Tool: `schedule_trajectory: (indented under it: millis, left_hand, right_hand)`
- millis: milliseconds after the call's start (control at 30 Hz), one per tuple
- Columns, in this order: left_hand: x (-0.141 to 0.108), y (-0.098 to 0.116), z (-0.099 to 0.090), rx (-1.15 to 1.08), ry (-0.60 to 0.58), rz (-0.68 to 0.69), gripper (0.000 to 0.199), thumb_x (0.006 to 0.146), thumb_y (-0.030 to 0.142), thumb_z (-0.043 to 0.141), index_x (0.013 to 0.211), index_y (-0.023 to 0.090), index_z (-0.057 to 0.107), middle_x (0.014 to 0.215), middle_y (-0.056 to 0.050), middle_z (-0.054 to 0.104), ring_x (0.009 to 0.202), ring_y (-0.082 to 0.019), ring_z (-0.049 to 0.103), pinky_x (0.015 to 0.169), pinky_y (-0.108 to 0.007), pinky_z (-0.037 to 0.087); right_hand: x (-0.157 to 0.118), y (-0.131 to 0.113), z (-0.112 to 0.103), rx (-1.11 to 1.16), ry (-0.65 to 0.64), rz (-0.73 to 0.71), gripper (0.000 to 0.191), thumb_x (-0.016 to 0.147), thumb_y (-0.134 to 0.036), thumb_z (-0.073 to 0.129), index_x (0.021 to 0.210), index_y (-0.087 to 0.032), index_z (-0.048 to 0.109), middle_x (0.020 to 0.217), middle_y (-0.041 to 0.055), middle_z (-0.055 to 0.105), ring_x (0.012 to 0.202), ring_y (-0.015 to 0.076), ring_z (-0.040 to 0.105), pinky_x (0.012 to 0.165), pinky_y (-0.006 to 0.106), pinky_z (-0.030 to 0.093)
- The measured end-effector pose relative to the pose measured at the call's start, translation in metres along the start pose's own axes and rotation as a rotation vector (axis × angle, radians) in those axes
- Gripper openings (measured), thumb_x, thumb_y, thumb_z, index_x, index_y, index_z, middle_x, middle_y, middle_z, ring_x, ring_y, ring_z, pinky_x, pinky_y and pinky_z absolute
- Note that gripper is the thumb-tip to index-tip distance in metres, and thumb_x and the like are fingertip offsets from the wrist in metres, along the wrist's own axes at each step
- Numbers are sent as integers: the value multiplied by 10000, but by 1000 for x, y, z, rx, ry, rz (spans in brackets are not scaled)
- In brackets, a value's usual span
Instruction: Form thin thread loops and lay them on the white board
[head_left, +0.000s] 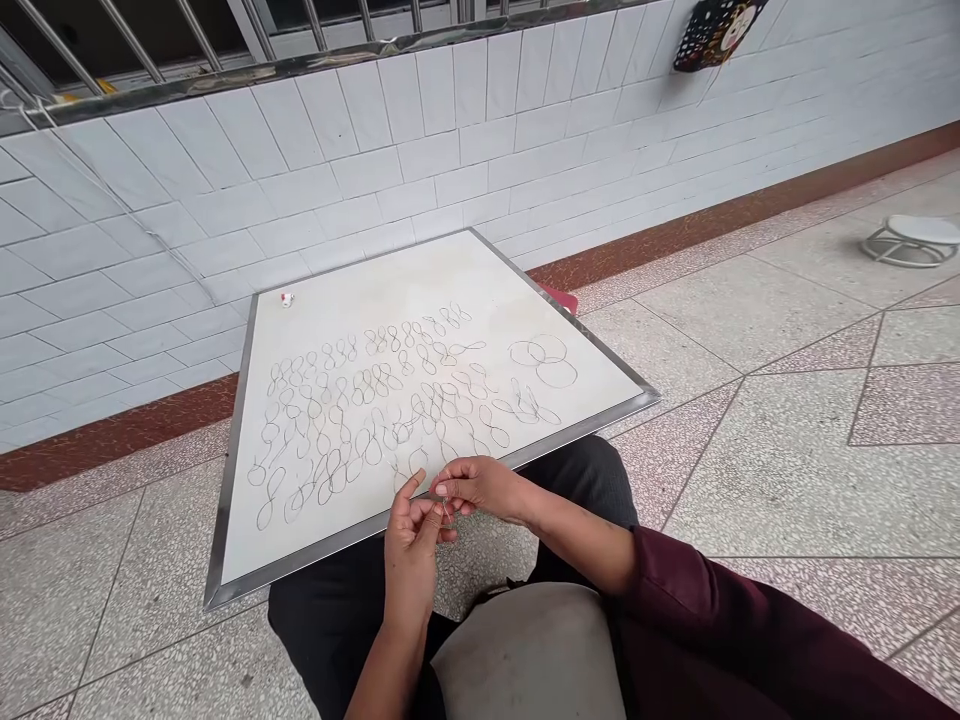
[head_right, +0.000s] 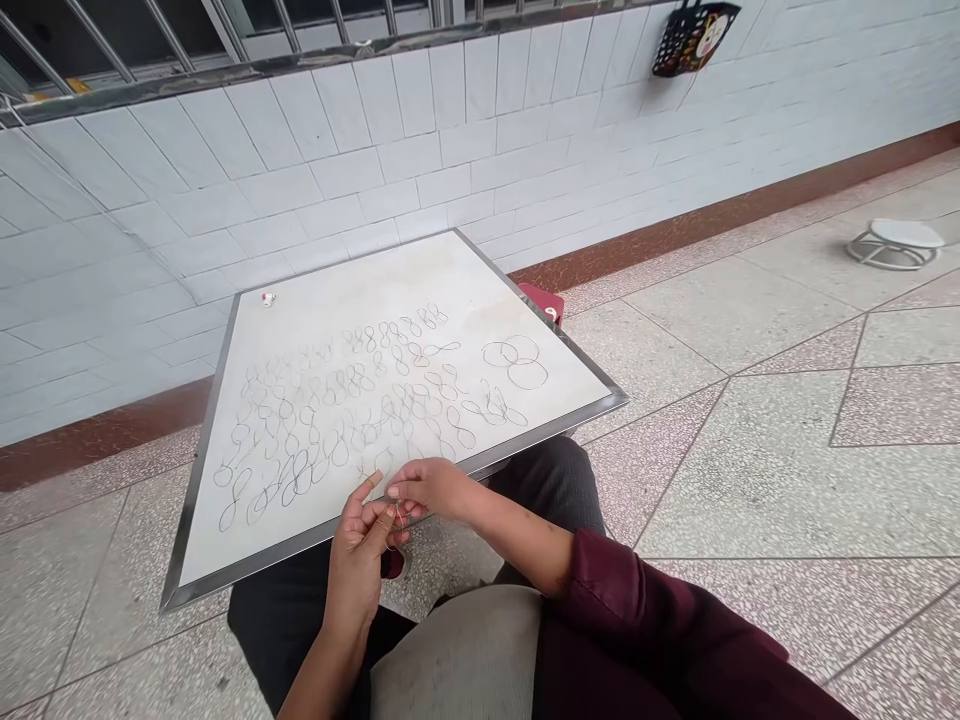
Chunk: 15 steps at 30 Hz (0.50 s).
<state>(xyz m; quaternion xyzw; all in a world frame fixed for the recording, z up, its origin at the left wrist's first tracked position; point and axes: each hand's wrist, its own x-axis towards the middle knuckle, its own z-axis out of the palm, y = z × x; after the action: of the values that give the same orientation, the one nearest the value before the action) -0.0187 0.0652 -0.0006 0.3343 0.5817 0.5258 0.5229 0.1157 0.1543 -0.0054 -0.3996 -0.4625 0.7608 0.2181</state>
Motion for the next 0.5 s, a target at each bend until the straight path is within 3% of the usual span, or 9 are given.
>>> schedule_trajectory:
  millis: [200, 500]
  left_hand:
    - [-2, 3, -1, 131, 47, 69, 577, 898, 466, 612, 1396, 215, 469, 871, -18, 680, 805, -183, 650, 799, -338, 525]
    - [4, 3, 0, 45, -3, -1, 661, 892, 507, 627, 1445, 206, 426, 1047, -98, 722, 971, -235, 681, 901, -411, 532]
  right_hand:
    - [-2, 1, -3, 120, -61, -29, 191, 828, -251, 746, 974, -138, 697, 728, -2, 676, 666, 91, 622, 665, 216, 499]
    - [2, -1, -8, 68, 24, -76, 113, 849, -235, 699, 931, -160, 678, 667, -32, 624, 617, 86, 593, 637, 208, 477]
